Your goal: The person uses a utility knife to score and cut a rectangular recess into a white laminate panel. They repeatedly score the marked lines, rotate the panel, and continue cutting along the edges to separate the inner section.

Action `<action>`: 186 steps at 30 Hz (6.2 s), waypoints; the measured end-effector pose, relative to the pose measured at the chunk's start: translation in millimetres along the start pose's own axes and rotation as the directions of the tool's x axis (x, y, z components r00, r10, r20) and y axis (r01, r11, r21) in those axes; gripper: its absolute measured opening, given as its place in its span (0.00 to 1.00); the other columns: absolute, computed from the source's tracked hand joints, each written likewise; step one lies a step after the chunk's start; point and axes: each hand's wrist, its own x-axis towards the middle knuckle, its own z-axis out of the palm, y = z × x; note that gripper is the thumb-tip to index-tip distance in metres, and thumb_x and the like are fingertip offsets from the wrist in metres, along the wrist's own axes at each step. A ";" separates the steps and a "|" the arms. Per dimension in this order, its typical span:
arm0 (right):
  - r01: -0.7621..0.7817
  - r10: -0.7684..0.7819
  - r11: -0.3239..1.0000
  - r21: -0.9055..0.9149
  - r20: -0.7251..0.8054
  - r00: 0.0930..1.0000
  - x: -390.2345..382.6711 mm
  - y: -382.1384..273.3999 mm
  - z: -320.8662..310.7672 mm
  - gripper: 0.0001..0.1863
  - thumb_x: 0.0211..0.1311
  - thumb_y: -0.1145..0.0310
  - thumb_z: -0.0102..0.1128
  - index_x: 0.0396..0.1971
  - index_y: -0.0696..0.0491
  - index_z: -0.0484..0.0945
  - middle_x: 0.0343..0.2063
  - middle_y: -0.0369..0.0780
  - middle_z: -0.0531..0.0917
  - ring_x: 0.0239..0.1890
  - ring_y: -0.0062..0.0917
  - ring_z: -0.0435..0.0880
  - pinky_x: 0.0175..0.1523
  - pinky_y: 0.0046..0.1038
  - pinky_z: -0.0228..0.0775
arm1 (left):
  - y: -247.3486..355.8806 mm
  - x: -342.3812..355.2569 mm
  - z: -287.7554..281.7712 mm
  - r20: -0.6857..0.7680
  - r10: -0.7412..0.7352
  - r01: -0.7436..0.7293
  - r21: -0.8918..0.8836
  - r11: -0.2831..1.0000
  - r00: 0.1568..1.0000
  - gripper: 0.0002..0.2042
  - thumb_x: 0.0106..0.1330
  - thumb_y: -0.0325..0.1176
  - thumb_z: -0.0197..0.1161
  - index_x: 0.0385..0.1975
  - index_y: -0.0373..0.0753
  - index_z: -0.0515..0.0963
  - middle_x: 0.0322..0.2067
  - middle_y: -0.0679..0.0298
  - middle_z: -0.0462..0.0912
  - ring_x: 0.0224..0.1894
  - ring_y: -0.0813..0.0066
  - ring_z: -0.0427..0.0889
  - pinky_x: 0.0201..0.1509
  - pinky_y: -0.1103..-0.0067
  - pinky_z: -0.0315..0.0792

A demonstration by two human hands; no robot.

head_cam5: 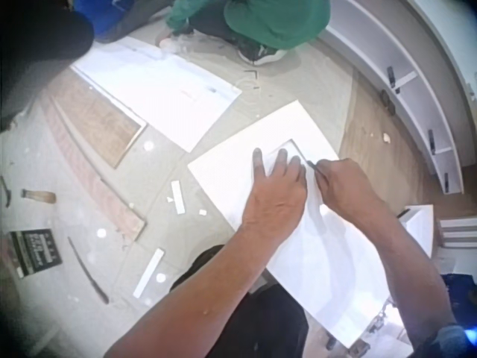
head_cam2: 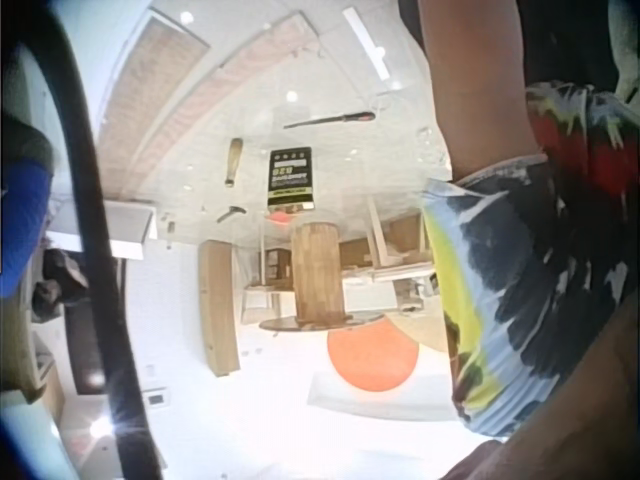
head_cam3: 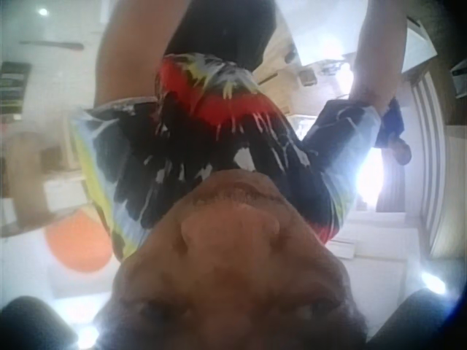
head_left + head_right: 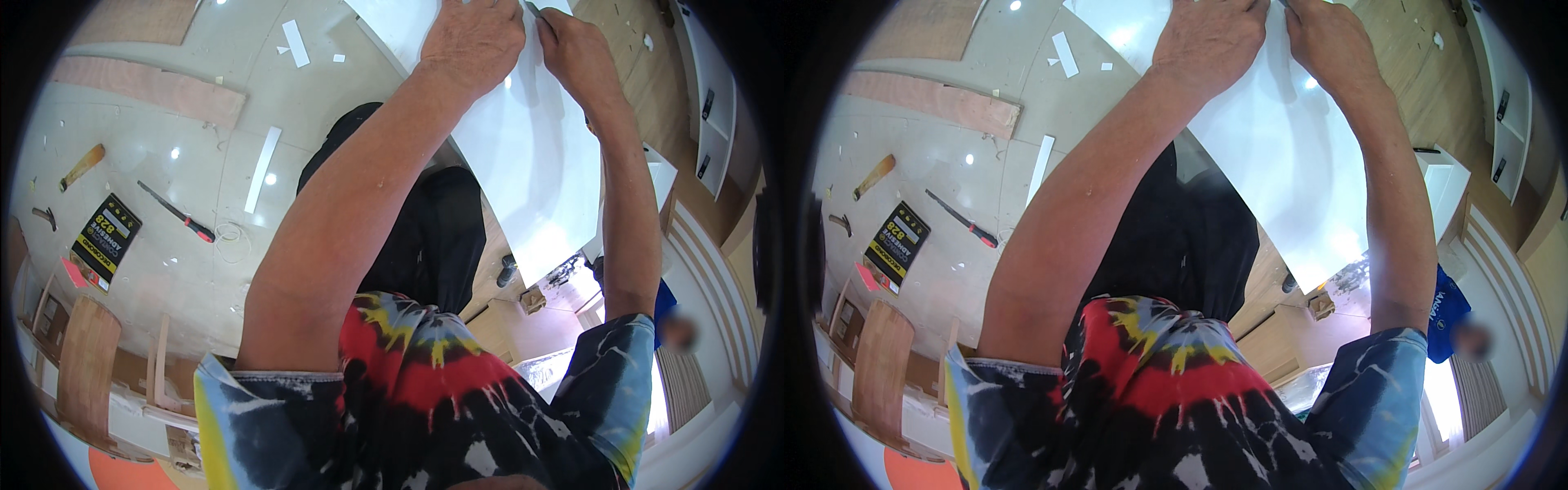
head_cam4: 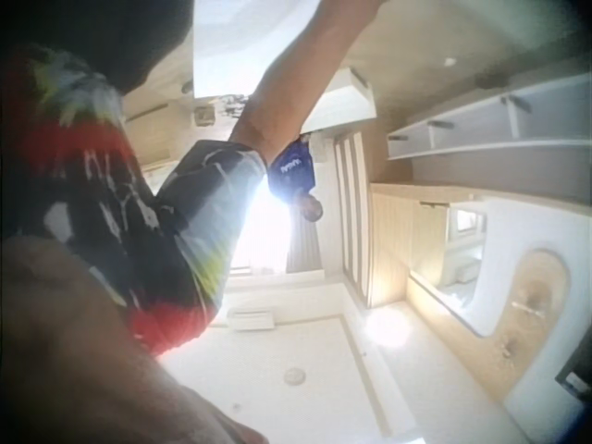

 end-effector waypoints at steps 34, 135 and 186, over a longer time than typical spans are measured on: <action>-0.296 0.256 0.886 0.358 0.156 0.954 -22.0 -0.2 -30.8 0.15 0.75 0.62 0.49 0.39 0.59 0.78 0.30 0.54 0.82 0.34 0.47 0.84 0.41 0.46 0.75 | 2.0 1.3 3.8 0.003 -0.001 0.001 0.001 1.000 1.000 0.18 0.70 0.33 0.53 0.56 0.35 0.79 0.58 0.57 0.78 0.70 0.59 0.69 0.74 0.40 0.54; 0.021 -0.013 0.985 0.173 -0.048 0.999 -38.5 21.5 18.6 0.08 0.70 0.69 0.51 0.34 0.59 0.74 0.23 0.56 0.80 0.30 0.56 0.82 0.37 0.52 0.73 | 1.8 7.0 -7.6 0.096 0.007 -0.011 0.048 0.999 0.995 0.14 0.70 0.33 0.53 0.48 0.36 0.82 0.55 0.56 0.79 0.68 0.57 0.69 0.74 0.40 0.54; 0.011 -0.011 0.997 0.071 -0.008 1.000 -32.8 15.2 13.1 0.10 0.68 0.69 0.51 0.32 0.60 0.76 0.22 0.57 0.81 0.28 0.55 0.84 0.35 0.51 0.75 | 3.5 6.9 -6.8 0.090 0.017 -0.018 0.013 1.000 0.996 0.15 0.70 0.37 0.55 0.48 0.37 0.82 0.55 0.57 0.79 0.67 0.57 0.70 0.73 0.38 0.53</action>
